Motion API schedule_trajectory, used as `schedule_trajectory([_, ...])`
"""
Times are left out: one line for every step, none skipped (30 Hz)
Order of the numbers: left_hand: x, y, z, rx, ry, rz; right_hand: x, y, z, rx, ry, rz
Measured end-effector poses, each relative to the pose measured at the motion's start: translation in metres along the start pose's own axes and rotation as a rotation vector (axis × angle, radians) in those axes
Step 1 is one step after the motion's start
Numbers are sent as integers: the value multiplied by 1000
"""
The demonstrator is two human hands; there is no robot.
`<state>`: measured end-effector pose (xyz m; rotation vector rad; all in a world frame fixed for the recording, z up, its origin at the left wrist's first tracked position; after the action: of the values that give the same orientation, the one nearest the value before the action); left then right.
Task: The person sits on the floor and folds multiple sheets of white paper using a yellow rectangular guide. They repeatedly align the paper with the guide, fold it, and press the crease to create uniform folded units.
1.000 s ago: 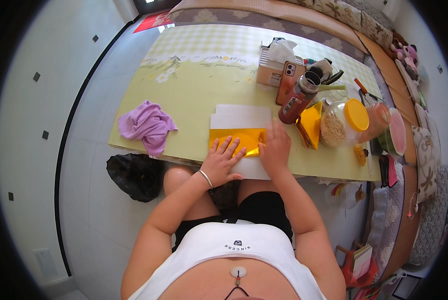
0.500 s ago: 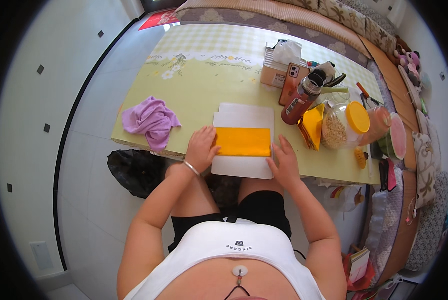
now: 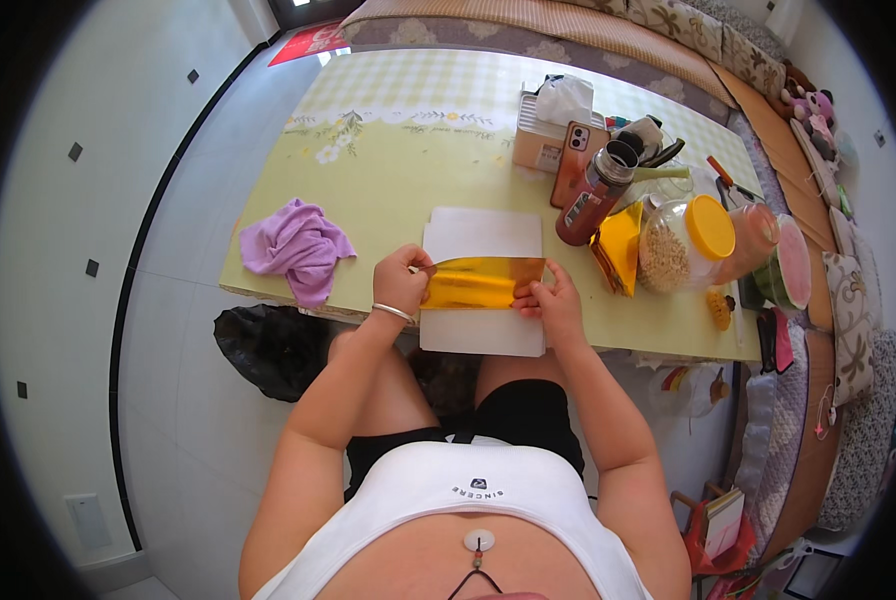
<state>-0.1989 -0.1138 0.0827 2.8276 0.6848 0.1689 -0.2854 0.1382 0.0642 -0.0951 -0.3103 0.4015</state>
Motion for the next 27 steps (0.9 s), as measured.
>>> schedule_trajectory([1,-2,8,161,70,27,-2,2,-2,-28,-12,-1])
schedule_trajectory([2,-3,15,322,142,52,-5,4,-3,-57,-26,-1])
schedule_trajectory([2,-3,20,354,120,62,-6,5,-4,-85,-39,-2])
schedule_trajectory([3,-3,24,387,98,73,-7,6,-5,-95,-38,-7])
schedule_trajectory([3,-3,27,420,78,86,-5,6,-2,-105,-38,-16])
schedule_trajectory([4,-1,30,441,83,93,-4,6,0,-114,-38,-25])
schedule_trajectory([6,1,33,461,88,100,-3,6,1,-109,-35,-21])
schedule_trajectory([8,2,33,482,93,107,-3,5,1,-105,-32,-18])
schedule_trajectory([10,2,32,469,83,94,-3,5,1,-100,-30,-14])
schedule_trajectory([11,0,30,457,74,80,-3,6,2,-91,-22,-22])
schedule_trajectory([13,0,28,442,62,65,-3,6,4,-83,-12,-29])
schedule_trajectory([15,-1,26,393,45,73,-4,7,5,-74,-3,-36])
schedule_trajectory([16,-1,25,344,28,82,-4,8,5,-82,-17,-27])
schedule_trajectory([18,-1,25,297,10,90,-4,10,6,-88,-30,-16])
schedule_trajectory([18,-1,27,289,-9,101,-4,13,6,-94,-43,-6])
schedule_trajectory([18,-2,31,281,-29,113,-6,17,6,-27,-54,13])
schedule_trajectory([18,-2,32,273,-49,126,-8,23,6,39,-65,31])
schedule_trajectory([19,-3,33,288,-31,112,-8,26,6,106,-76,50])
schedule_trajectory([20,-5,34,302,-14,98,-8,28,5,105,-82,54])
schedule_trajectory([20,-6,35,316,1,86,-7,28,6,103,-85,57])
schedule_trajectory([21,-6,34,283,-6,100,-6,29,6,100,-89,60])
schedule_trajectory([22,-6,33,249,-13,115,-6,31,6,124,-97,62])
schedule_trajectory([24,-5,32,214,-19,130,-6,31,5,146,-107,64])
schedule_trajectory([25,-5,32,157,-28,136,-6,31,5,168,-117,66])
schedule_trajectory([26,-6,31,100,-36,143,-6,32,6,212,-118,66])
schedule_trajectory([29,-6,31,44,-45,148,-4,31,11,257,-118,69])
schedule_trajectory([31,-6,30,-11,-93,142,-3,30,14,302,-118,72])
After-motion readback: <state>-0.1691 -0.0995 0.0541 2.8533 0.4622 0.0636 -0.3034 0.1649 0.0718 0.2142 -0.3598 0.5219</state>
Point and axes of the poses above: each hand's wrist, its own x-axis away from the middle knuckle, its own y-axis out of the back of the hand, z = x × y, the point moved 2 cm from there along -x, towards the middle knuckle, and after that the axes turned 3 degrees about z, right-handed, at the moved point
